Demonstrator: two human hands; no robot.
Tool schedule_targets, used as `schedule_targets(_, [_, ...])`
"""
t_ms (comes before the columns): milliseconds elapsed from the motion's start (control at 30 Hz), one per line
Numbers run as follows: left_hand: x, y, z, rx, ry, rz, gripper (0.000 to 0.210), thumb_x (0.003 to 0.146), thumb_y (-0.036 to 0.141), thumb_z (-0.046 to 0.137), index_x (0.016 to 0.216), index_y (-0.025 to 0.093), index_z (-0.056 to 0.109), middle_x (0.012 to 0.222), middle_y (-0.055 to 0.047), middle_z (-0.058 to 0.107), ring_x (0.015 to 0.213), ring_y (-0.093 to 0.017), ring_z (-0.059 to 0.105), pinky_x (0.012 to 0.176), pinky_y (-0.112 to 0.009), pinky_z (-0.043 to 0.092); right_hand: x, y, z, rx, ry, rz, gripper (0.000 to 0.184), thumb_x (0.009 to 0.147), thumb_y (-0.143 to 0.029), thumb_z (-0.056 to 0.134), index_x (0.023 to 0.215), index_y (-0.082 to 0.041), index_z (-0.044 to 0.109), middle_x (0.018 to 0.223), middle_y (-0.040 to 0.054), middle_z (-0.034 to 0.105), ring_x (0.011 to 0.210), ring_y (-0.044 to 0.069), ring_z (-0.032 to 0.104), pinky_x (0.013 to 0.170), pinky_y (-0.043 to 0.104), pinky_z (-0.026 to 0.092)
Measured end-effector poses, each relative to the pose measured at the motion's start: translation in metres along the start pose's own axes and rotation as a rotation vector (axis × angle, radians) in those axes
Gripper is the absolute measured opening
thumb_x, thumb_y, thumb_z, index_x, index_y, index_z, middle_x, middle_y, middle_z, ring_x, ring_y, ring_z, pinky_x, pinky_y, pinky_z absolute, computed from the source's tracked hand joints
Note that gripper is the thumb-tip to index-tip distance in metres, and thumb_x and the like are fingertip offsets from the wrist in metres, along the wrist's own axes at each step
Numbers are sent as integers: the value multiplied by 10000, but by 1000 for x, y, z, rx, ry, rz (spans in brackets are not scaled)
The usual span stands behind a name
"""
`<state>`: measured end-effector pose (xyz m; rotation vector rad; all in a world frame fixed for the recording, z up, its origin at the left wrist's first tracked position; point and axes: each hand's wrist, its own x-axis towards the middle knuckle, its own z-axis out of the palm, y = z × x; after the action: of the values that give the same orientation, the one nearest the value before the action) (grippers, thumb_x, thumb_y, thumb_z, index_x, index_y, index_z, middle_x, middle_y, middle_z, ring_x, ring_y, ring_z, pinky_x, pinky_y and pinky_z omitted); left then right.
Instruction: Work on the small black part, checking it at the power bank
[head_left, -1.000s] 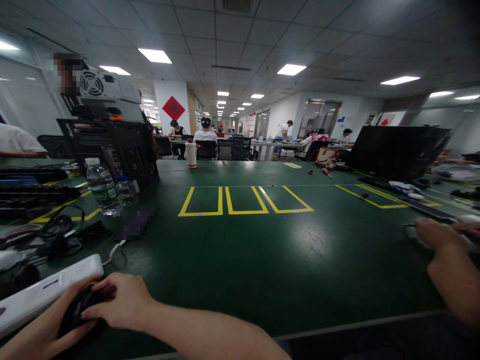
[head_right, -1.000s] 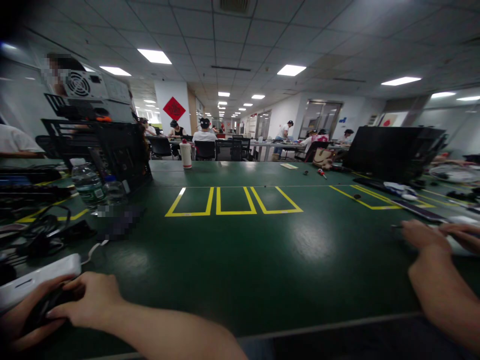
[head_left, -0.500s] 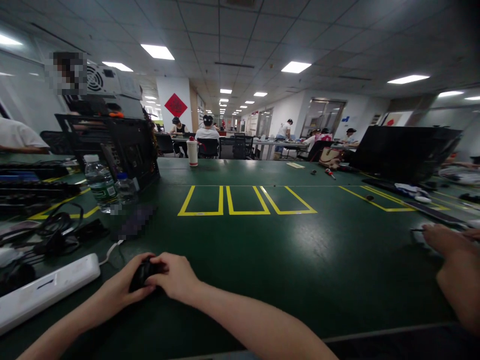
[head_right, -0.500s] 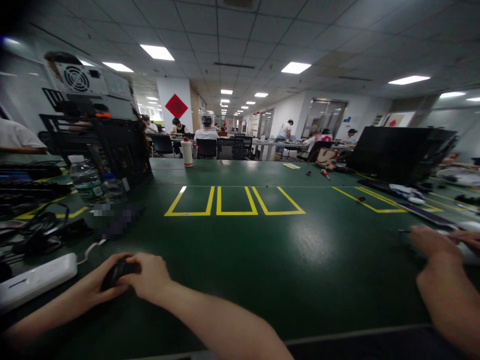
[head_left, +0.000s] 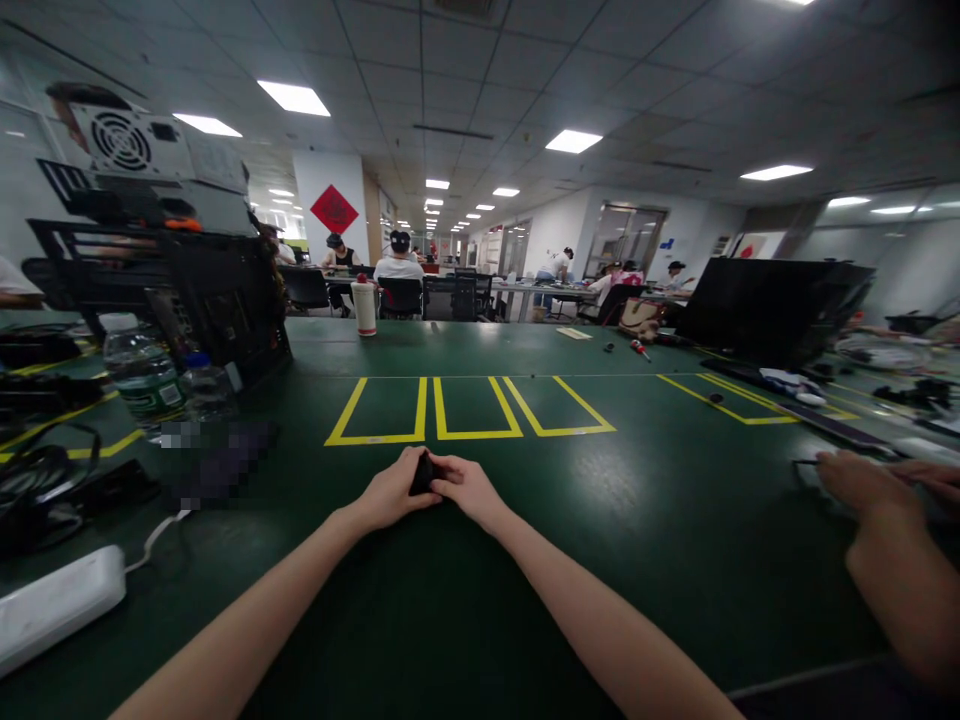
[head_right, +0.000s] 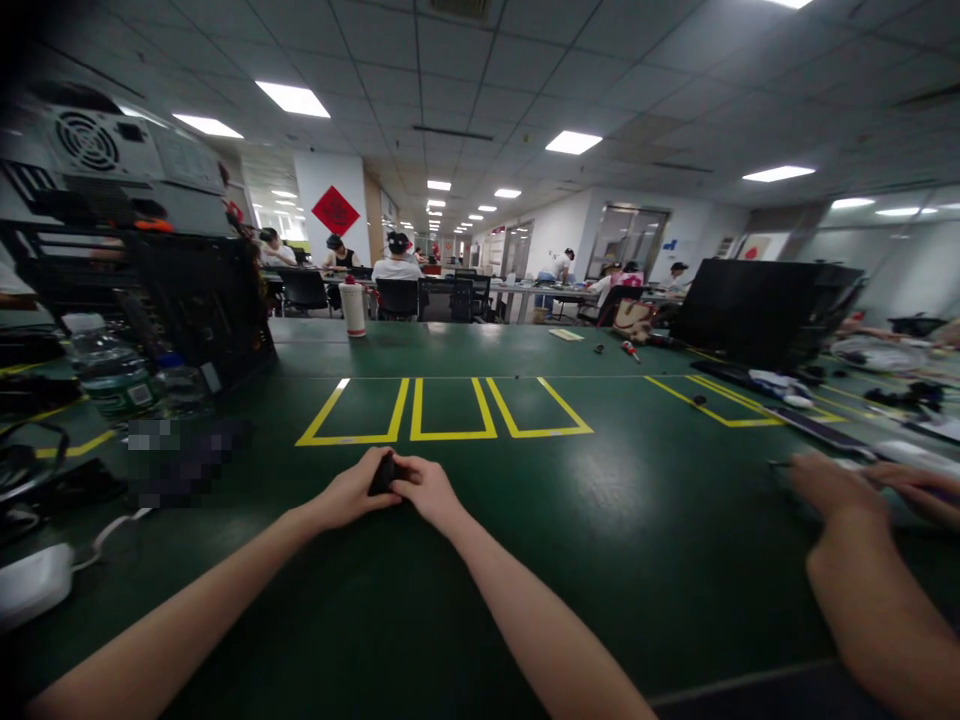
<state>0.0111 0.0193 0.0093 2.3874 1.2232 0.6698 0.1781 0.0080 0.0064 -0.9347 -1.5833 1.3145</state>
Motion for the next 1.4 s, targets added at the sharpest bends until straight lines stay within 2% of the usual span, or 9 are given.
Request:
schedule_targets(67, [-3, 2, 2, 51, 31, 26, 596, 733, 412, 579, 1212, 198, 298, 1175, -98, 451, 1030, -260, 516, 830, -380, 445, -5, -1, 0, 21, 7, 2, 448, 699, -153, 586, 1143, -162, 531, 1099, 78, 599, 1023, 204, 565, 865, 366, 454])
schedule_targets(200, [-17, 8, 7, 169, 125, 85, 599, 743, 399, 578, 1227, 223, 272, 1233, -94, 397, 1107, -275, 458, 899, -423, 406, -14, 0, 9, 41, 132, -20, 299, 749, -254, 555, 1025, -147, 590, 1000, 70, 625, 950, 192, 583, 872, 376, 441])
schedule_targets(300, [-24, 14, 9, 219, 154, 119, 616, 756, 372, 568, 1254, 222, 239, 1267, -102, 370, 1153, -280, 413, 939, -440, 373, -17, 4, 12, 75, 117, -55, 248, 736, -228, 571, 975, -165, 573, 988, 41, 617, 963, 169, 576, 897, 347, 428])
schedule_targets(500, [-26, 17, 6, 274, 137, 137, 636, 766, 375, 549, 1280, 199, 219, 1274, -109, 373, 1133, -278, 422, 922, -419, 391, -18, 1, 8, 0, 88, -35, 348, 745, -212, 566, 1087, -180, 506, 1105, 61, 564, 1055, 166, 530, 944, 354, 394])
schedule_targets(833, [-24, 12, 7, 335, 127, 112, 601, 778, 389, 532, 1269, 196, 246, 1251, -108, 406, 997, -282, 450, 842, -421, 370, -19, -1, 9, -91, 14, -91, 281, 769, -196, 533, 1049, -174, 528, 1057, 49, 579, 1029, 160, 541, 924, 342, 423])
schedule_targets(967, [-23, 9, 8, 346, 172, 130, 592, 765, 396, 556, 1249, 205, 274, 1239, -108, 421, 1116, -324, 357, 909, -473, 294, -20, -2, 10, -103, 13, -105, 286, 767, -187, 522, 1053, -187, 517, 1093, 50, 545, 1051, 169, 527, 881, 329, 457])
schedule_targets(1100, [-22, 6, 9, 306, 174, 185, 589, 759, 343, 576, 1236, 185, 268, 1240, -115, 417, 1189, -287, 328, 984, -451, 237, -20, -1, 9, -49, -22, -97, 284, 762, -208, 528, 1044, -188, 505, 1085, 56, 537, 1046, 192, 531, 802, 320, 495])
schedule_targets(1200, [-22, 7, 9, 262, 152, 199, 597, 762, 304, 576, 1245, 186, 245, 1248, -116, 413, 1141, -260, 406, 985, -441, 249, -20, 0, 10, -31, -20, -87, 272, 758, -223, 541, 1025, -190, 503, 1047, 48, 552, 1033, 191, 538, 792, 316, 494])
schedule_targets(1400, [-23, 10, 5, 235, 150, 198, 591, 768, 328, 575, 1243, 190, 253, 1231, -111, 429, 1134, -262, 417, 965, -439, 277, -15, 8, 10, -67, 60, -95, 188, 771, -270, 537, 939, -185, 532, 948, 28, 582, 909, 166, 577, 808, 322, 468])
